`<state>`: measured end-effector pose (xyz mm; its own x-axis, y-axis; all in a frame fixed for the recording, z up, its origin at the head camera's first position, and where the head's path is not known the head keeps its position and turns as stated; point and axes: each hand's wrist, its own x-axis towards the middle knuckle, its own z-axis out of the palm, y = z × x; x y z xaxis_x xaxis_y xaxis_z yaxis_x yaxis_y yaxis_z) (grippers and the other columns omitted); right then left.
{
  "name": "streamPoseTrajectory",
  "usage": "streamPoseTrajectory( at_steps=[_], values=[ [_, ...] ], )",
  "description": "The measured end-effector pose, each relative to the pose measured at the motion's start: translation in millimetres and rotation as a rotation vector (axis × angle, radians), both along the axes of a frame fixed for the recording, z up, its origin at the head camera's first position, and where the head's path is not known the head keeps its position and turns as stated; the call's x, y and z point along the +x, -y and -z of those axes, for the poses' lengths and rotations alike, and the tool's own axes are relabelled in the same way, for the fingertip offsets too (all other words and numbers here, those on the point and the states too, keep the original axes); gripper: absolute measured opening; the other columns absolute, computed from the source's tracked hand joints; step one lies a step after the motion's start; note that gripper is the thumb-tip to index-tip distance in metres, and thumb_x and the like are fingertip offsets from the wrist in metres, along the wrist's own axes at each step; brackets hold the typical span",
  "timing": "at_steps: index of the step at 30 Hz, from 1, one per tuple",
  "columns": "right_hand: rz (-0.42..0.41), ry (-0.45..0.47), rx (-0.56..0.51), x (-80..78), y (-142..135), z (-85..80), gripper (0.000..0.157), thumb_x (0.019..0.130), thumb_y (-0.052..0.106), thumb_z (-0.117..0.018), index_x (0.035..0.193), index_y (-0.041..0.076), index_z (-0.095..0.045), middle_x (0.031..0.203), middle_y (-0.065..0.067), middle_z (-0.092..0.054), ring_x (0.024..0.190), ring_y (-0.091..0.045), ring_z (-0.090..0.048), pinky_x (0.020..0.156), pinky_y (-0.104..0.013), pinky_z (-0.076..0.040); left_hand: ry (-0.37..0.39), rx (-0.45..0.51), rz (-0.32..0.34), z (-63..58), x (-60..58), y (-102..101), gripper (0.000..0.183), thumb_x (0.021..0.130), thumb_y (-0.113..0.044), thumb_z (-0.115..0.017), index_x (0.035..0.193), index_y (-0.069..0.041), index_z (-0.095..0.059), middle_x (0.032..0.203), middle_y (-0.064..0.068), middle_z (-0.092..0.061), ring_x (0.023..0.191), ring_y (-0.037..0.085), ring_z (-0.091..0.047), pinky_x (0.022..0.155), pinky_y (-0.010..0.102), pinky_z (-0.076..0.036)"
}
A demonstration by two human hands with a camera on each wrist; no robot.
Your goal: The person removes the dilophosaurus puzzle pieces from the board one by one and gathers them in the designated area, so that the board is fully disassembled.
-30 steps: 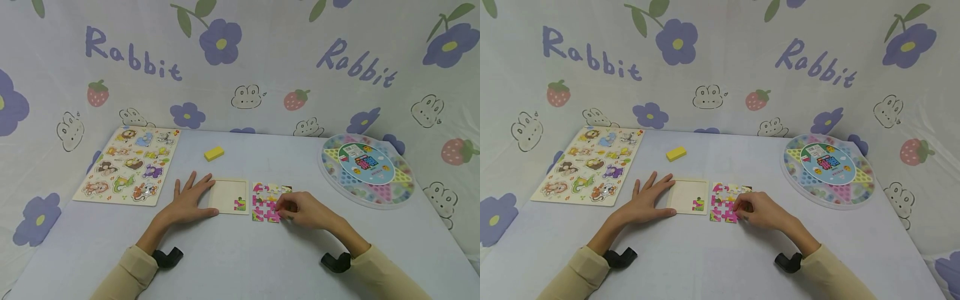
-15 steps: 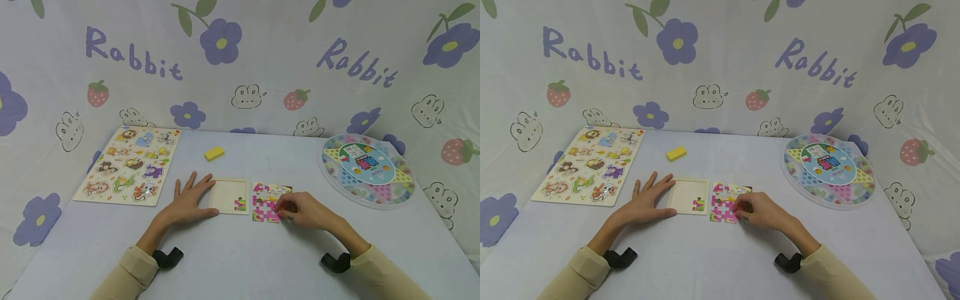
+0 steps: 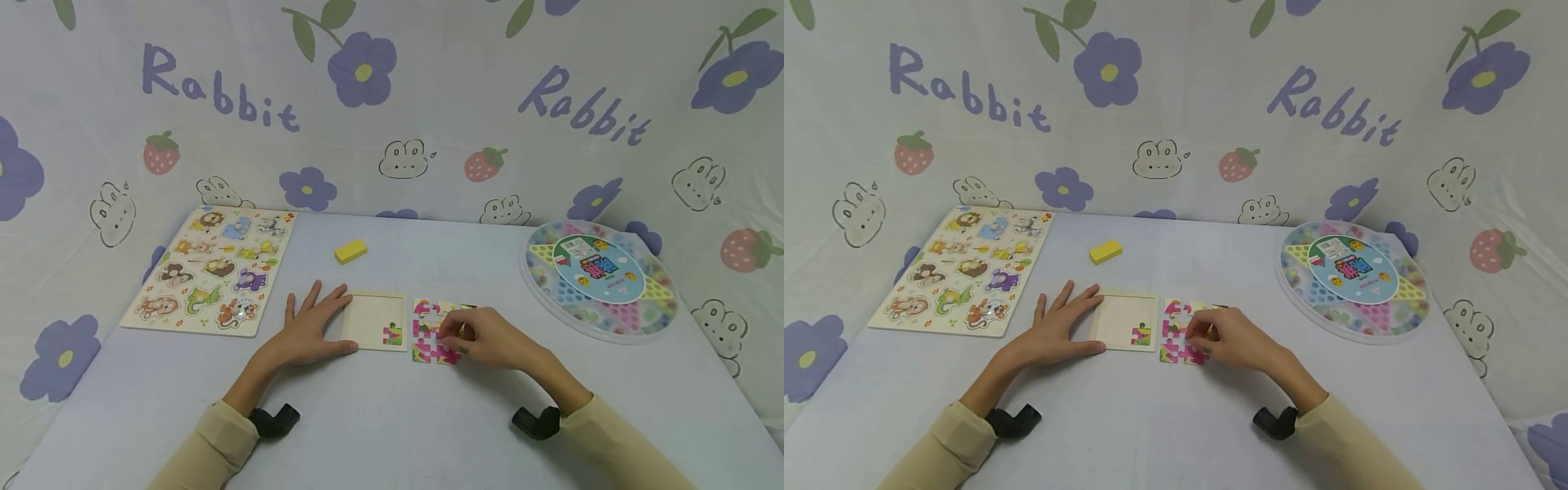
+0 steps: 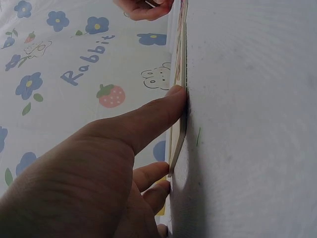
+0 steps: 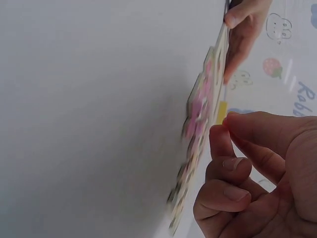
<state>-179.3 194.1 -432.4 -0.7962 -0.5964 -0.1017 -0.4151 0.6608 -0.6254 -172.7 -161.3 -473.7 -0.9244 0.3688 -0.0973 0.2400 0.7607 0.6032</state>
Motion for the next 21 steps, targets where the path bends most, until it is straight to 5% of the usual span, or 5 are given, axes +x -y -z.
streamPoseTrajectory(
  at_steps=[11,21],
  values=[
    [-0.077,-0.017,-0.036,-11.2,42.5,-4.0,0.014,0.099,0.011,-0.072,0.112,0.012,-0.075,0.093,0.002,-0.073,0.065,-0.008,-0.056,0.063,-0.020,-0.050,0.001,0.000,0.003,-1.6,0.4,0.4,0.092,0.089,-0.051,-0.079,0.164,-0.016,-0.040,0.179,0.004,-0.022,0.168,0.041,0.005,0.126,0.074,0.018],
    [-0.081,0.019,0.050,-25.6,70.8,-1.1,0.020,0.101,0.017,-0.071,0.120,0.012,-0.076,0.092,0.003,-0.071,0.078,-0.010,-0.058,0.073,-0.021,-0.052,0.001,-0.002,0.006,-1.2,0.0,0.7,0.092,0.089,-0.053,-0.079,0.164,-0.017,-0.040,0.179,0.004,-0.022,0.168,0.041,0.005,0.126,0.075,0.017]
  ],
)
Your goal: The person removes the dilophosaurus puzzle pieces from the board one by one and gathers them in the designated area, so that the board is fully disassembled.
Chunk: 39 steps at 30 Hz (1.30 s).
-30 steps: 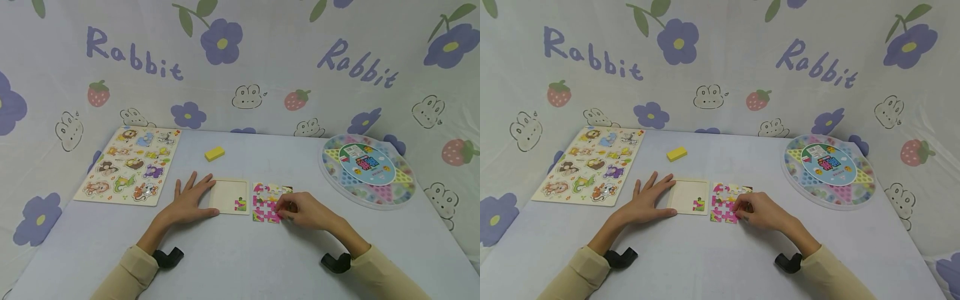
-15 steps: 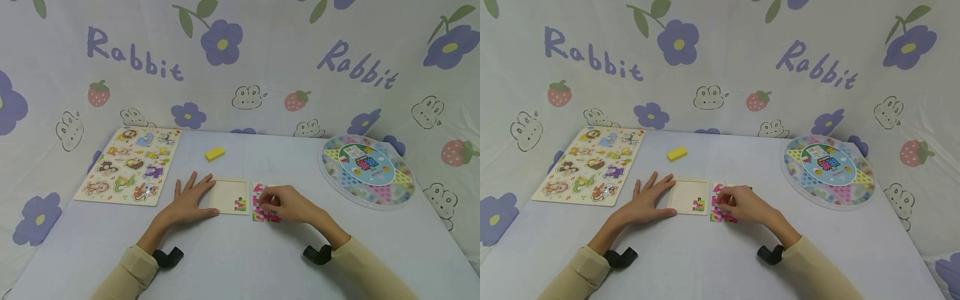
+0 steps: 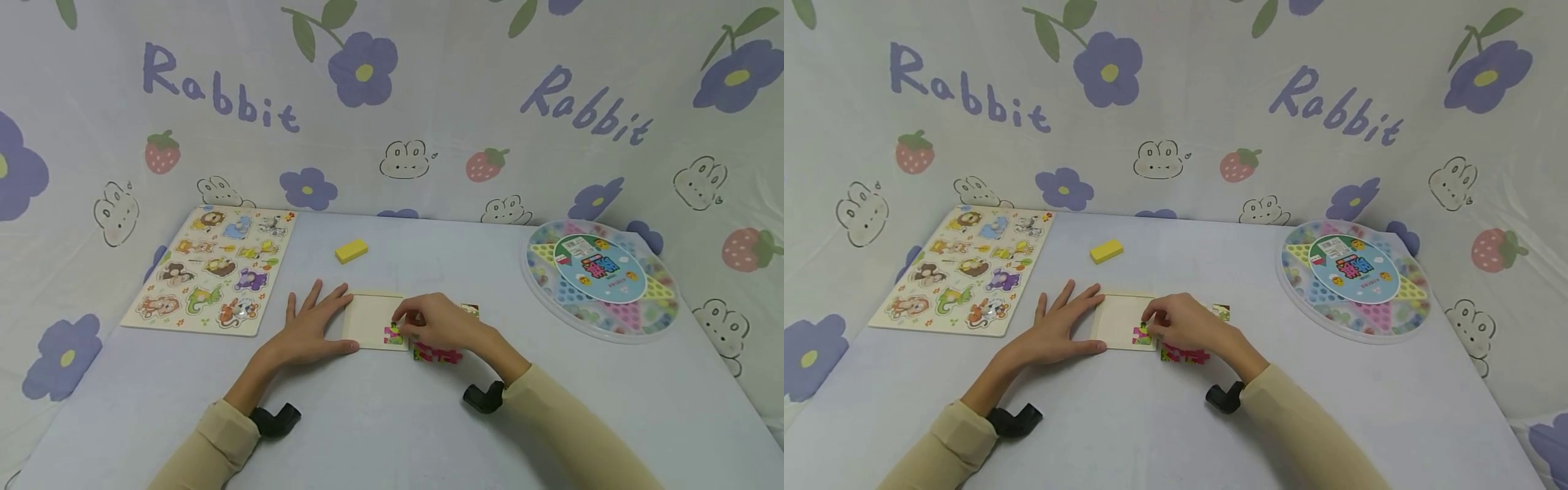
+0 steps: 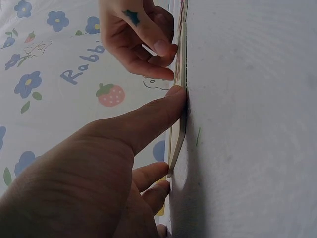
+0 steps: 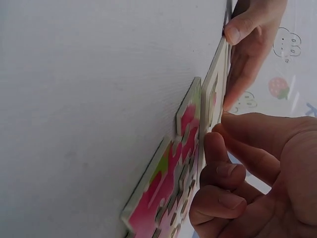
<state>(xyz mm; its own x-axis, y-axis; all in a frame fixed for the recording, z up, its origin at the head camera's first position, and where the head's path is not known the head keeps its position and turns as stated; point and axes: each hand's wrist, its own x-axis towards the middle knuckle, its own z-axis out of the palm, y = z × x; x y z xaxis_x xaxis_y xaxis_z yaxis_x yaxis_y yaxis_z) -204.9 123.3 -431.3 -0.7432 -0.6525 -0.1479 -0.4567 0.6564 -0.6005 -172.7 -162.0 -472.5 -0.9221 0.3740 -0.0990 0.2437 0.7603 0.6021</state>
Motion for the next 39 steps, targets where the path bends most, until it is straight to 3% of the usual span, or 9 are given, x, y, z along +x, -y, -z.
streamPoseTrajectory(
  at_steps=[11,24,39],
  values=[
    [0.016,0.032,0.016,-3.7,6.4,0.3,0.015,0.102,0.014,-0.068,0.114,0.011,-0.076,0.092,0.001,-0.072,0.082,-0.011,-0.059,0.077,-0.023,-0.052,0.003,-0.004,-0.001,0.0,-0.2,0.4,0.091,0.089,-0.053,-0.079,0.164,-0.017,-0.040,0.180,0.004,-0.022,0.168,0.041,0.006,0.126,0.075,0.017],
    [0.061,0.062,-0.084,-1.8,5.9,-2.0,0.004,0.101,0.015,-0.071,0.105,0.014,-0.073,0.097,0.000,-0.071,0.077,-0.013,-0.060,0.071,-0.024,-0.053,-0.008,0.010,0.004,-1.7,1.6,0.0,0.091,0.089,-0.051,-0.079,0.164,-0.015,-0.041,0.179,0.005,-0.023,0.168,0.043,0.004,0.126,0.075,0.017],
    [0.085,0.069,-0.095,1.7,3.6,-0.1,0.009,0.100,0.013,-0.073,0.108,0.015,-0.071,0.096,0.001,-0.075,0.084,-0.012,-0.064,0.079,-0.025,-0.056,-0.007,0.009,-0.002,-0.3,0.7,-0.2,0.091,0.089,-0.052,-0.079,0.163,-0.016,-0.042,0.179,0.004,-0.023,0.168,0.042,0.005,0.126,0.075,0.017]
  ],
)
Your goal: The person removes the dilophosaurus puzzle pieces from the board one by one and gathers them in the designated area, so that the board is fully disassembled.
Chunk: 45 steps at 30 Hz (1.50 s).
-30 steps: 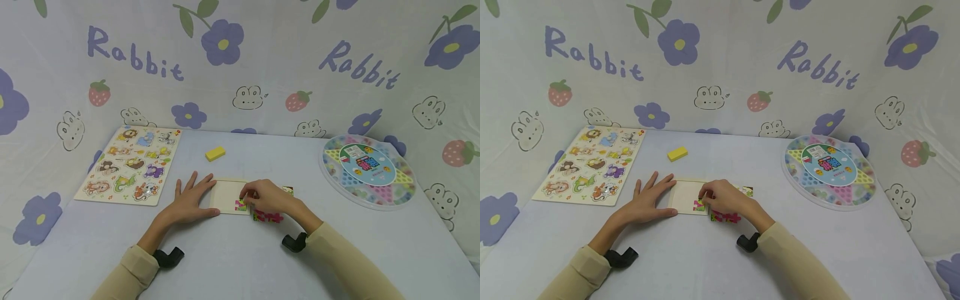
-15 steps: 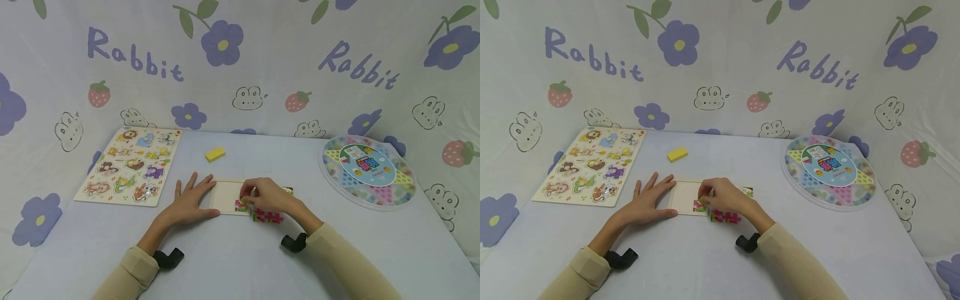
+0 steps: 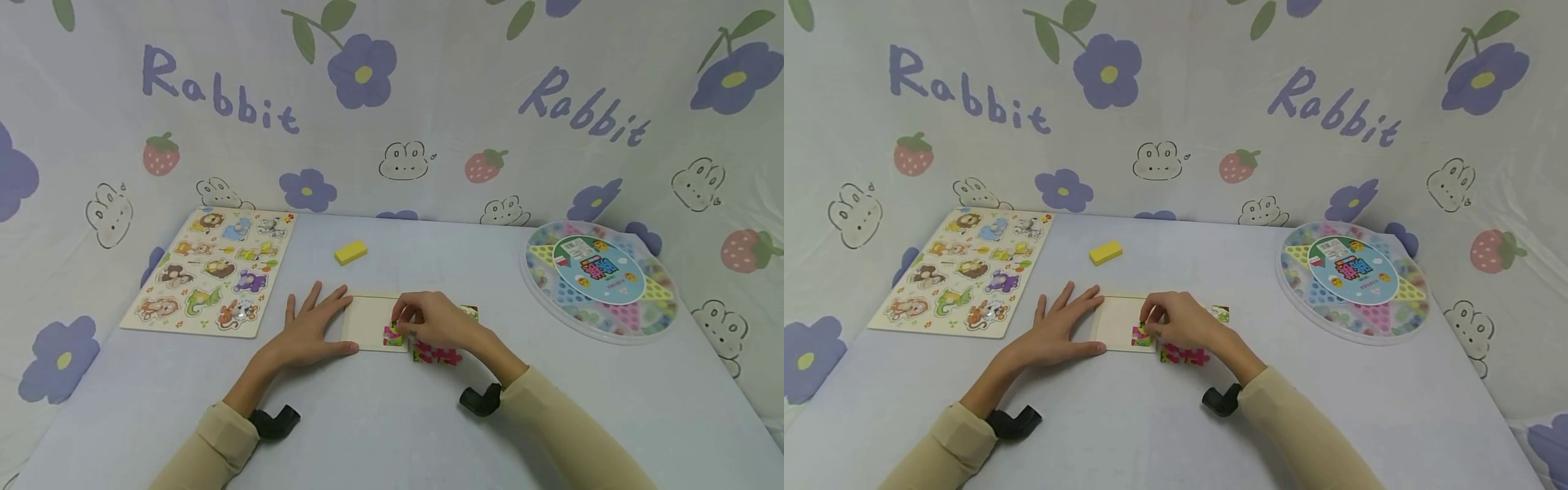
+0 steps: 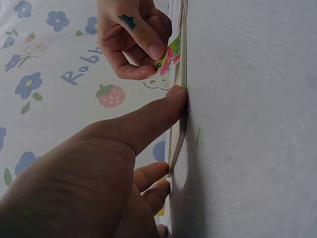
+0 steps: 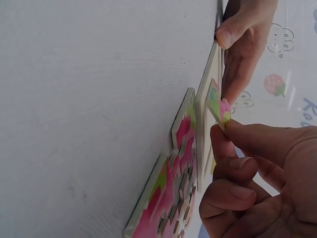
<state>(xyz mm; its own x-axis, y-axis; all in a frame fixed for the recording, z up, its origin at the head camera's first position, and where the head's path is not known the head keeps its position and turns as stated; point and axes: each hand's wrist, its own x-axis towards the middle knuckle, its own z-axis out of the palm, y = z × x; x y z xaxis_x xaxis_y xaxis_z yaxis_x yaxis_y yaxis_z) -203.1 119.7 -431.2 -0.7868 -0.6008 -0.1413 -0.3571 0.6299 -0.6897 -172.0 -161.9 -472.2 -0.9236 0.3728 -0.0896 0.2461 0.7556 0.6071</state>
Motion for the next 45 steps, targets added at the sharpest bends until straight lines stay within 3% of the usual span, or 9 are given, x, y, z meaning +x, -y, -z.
streamPoseTrajectory(
  at_steps=[11,29,45],
  values=[
    [0.019,-0.046,-0.031,5.6,-25.1,-6.0,0.011,0.097,0.010,-0.075,0.107,0.015,-0.072,0.094,0.002,-0.075,0.081,-0.013,-0.064,0.074,-0.024,-0.055,0.006,-0.007,0.005,0.5,0.0,0.1,0.091,0.089,-0.051,-0.079,0.164,-0.017,-0.041,0.179,0.004,-0.022,0.168,0.041,0.006,0.126,0.074,0.018],
    [0.084,0.006,-0.001,26.8,-108.9,-5.9,0.009,0.098,0.018,-0.076,0.106,0.016,-0.072,0.095,0.002,-0.072,0.082,-0.014,-0.059,0.069,-0.021,-0.050,0.017,-0.004,0.005,-3.2,0.6,0.1,0.091,0.090,-0.050,-0.078,0.165,-0.016,-0.039,0.180,0.005,-0.021,0.168,0.041,0.007,0.126,0.073,0.019],
    [0.097,0.036,0.016,32.5,-125.2,2.2,0.012,0.097,0.016,-0.077,0.108,0.015,-0.073,0.095,0.002,-0.072,0.082,-0.013,-0.058,0.069,-0.020,-0.049,0.013,-0.008,0.007,0.5,-0.1,0.7,0.091,0.090,-0.051,-0.079,0.165,-0.016,-0.039,0.180,0.004,-0.021,0.168,0.041,0.006,0.126,0.074,0.018]
  ],
)
